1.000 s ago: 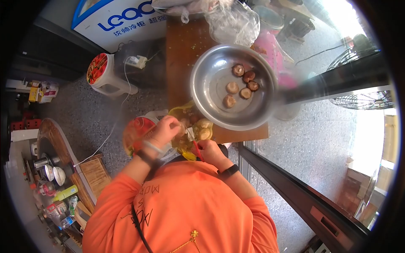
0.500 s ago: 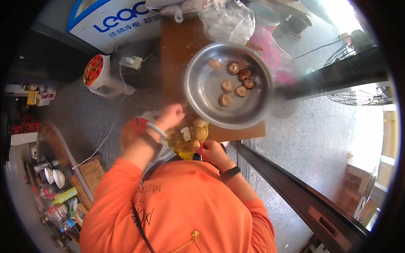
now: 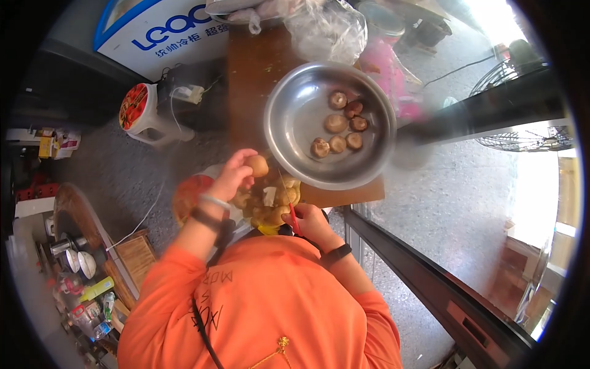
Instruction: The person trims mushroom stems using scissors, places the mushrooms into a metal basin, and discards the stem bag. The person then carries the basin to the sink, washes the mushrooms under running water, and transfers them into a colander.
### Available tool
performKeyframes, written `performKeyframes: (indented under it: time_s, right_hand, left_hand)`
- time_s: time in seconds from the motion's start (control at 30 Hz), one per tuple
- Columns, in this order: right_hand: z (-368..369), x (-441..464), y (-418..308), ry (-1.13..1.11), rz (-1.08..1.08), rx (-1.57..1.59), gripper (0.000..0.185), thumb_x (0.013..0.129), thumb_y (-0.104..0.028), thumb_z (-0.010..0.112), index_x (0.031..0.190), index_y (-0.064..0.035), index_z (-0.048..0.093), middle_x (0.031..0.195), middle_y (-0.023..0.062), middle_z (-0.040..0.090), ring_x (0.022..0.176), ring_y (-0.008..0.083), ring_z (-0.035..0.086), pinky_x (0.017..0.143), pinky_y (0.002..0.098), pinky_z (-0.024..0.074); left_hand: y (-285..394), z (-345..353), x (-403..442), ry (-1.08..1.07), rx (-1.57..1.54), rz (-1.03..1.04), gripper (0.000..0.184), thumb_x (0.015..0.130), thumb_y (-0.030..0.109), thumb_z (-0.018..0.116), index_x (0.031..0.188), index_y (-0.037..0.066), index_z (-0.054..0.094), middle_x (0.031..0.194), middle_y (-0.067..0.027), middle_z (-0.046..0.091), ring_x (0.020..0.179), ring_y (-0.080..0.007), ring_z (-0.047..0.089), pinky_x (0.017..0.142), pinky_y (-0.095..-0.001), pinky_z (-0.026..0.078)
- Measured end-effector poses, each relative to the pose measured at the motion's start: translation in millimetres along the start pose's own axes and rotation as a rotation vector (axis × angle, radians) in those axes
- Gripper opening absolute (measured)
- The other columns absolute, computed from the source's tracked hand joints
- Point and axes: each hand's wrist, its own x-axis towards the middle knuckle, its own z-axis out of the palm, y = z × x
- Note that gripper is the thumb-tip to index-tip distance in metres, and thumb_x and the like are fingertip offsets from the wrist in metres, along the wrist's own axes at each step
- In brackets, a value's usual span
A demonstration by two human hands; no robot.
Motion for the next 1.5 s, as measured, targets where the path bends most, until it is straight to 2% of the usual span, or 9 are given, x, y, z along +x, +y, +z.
performKeyframes:
  time_s: [0.1, 0.3, 0.53, 1.03, 1.2, 1.27, 1.4, 1.47, 1.5]
  right_hand:
    - [2.2, 0.7, -6.6, -0.052, 0.025, 0.094, 0.027, 0.074, -0.026, 0.065, 0.074, -0.0005, 0.057, 0.059, 0.0047, 0.053, 0.054, 0.0110, 0.050, 0.052, 0.0274, 0.0408]
    - [12.0, 3.1, -8.0, -0.080, -0.063, -0.130, 0.039, 0.072, -0.039, 0.066, 0.080, -0.0022, 0.057, 0.065, 0.0067, 0.056, 0.061, 0.0166, 0.054, 0.058, 0.0309, 0.0428]
    - [19.8, 3.7, -30.9, -0.037, -0.063, -0.322, 0.045, 0.070, -0.045, 0.065, 0.084, -0.0028, 0.058, 0.071, 0.0129, 0.059, 0.068, 0.0276, 0.058, 0.063, 0.0363, 0.0447]
    - [27.0, 8.7, -11.1, -0.045, -0.151, -0.282, 0.034, 0.074, -0.032, 0.064, 0.068, 0.0013, 0.060, 0.059, 0.0152, 0.057, 0.052, 0.0261, 0.055, 0.053, 0.0351, 0.0428]
    - [17.5, -4.3, -5.8, -0.020, -0.027, -0.179, 0.035, 0.074, -0.031, 0.064, 0.067, 0.0026, 0.059, 0.058, 0.0122, 0.057, 0.051, 0.0189, 0.055, 0.051, 0.0327, 0.0429]
    - [12.3, -0.5, -5.0, -0.001, -0.023, -0.143, 0.035, 0.074, -0.031, 0.064, 0.067, 0.0029, 0.059, 0.057, 0.0109, 0.057, 0.051, 0.0166, 0.054, 0.051, 0.0320, 0.0430]
    - [7.4, -4.4, 5.4, 0.021, 0.040, -0.081, 0.032, 0.074, -0.029, 0.065, 0.070, 0.0030, 0.059, 0.057, 0.0086, 0.056, 0.052, 0.0147, 0.053, 0.050, 0.0302, 0.0423]
    - [5.5, -8.9, 1.1, 0.035, 0.068, -0.054, 0.029, 0.075, -0.026, 0.065, 0.072, 0.0023, 0.059, 0.058, 0.0076, 0.056, 0.052, 0.0139, 0.052, 0.050, 0.0299, 0.0418]
    - [4.3, -11.9, -4.4, 0.034, 0.111, -0.018, 0.027, 0.075, -0.024, 0.065, 0.073, 0.0016, 0.059, 0.059, 0.0073, 0.056, 0.054, 0.0132, 0.052, 0.051, 0.0302, 0.0413]
  left_hand:
    - [-0.2, -8.1, -13.0, -0.034, -0.468, -0.064, 0.039, 0.068, -0.002, 0.043, 0.105, 0.010, 0.042, 0.086, -0.0096, 0.055, 0.057, -0.0206, 0.052, 0.048, -0.0280, 0.043]
    - [-19.3, -9.9, -26.4, -0.104, -0.691, -0.041, 0.042, 0.065, -0.005, 0.040, 0.104, 0.010, 0.039, 0.085, -0.0130, 0.055, 0.059, -0.0219, 0.053, 0.050, -0.0312, 0.043]
    - [-17.0, -7.1, -37.0, -0.199, -0.600, -0.129, 0.040, 0.066, -0.003, 0.040, 0.103, 0.011, 0.039, 0.084, -0.0133, 0.056, 0.060, -0.0218, 0.054, 0.052, -0.0319, 0.045]
    - [-26.4, -19.5, -23.0, -0.045, -0.374, -0.293, 0.036, 0.072, 0.001, 0.041, 0.106, 0.012, 0.040, 0.086, -0.0117, 0.057, 0.063, -0.0216, 0.057, 0.053, -0.0314, 0.047]
    - [66.1, 33.0, -31.6, -0.272, -0.490, 0.058, 0.039, 0.080, 0.011, 0.046, 0.118, 0.009, 0.036, 0.097, -0.0119, 0.056, 0.073, -0.0219, 0.060, 0.057, -0.0308, 0.049]
    - [45.6, 26.0, -0.2, -0.219, -0.377, 0.055, 0.032, 0.082, 0.015, 0.048, 0.113, 0.007, 0.044, 0.092, -0.0112, 0.058, 0.071, -0.0199, 0.060, 0.058, -0.0285, 0.049]
    - [-17.6, 23.2, 38.6, 0.053, 0.570, -0.312, 0.033, 0.083, 0.032, 0.054, 0.101, 0.005, 0.058, 0.085, -0.0120, 0.063, 0.074, -0.0215, 0.061, 0.062, -0.0310, 0.048]
    - [-30.7, 34.1, 31.6, 0.149, 0.976, 0.037, 0.036, 0.083, 0.035, 0.050, 0.099, 0.005, 0.059, 0.085, -0.0161, 0.064, 0.082, -0.0296, 0.061, 0.070, -0.0369, 0.046]
    - [-68.6, 30.9, 50.0, 0.208, 0.902, -0.010, 0.039, 0.083, 0.038, 0.047, 0.101, 0.005, 0.059, 0.091, -0.0182, 0.062, 0.088, -0.0347, 0.058, 0.077, -0.0389, 0.043]
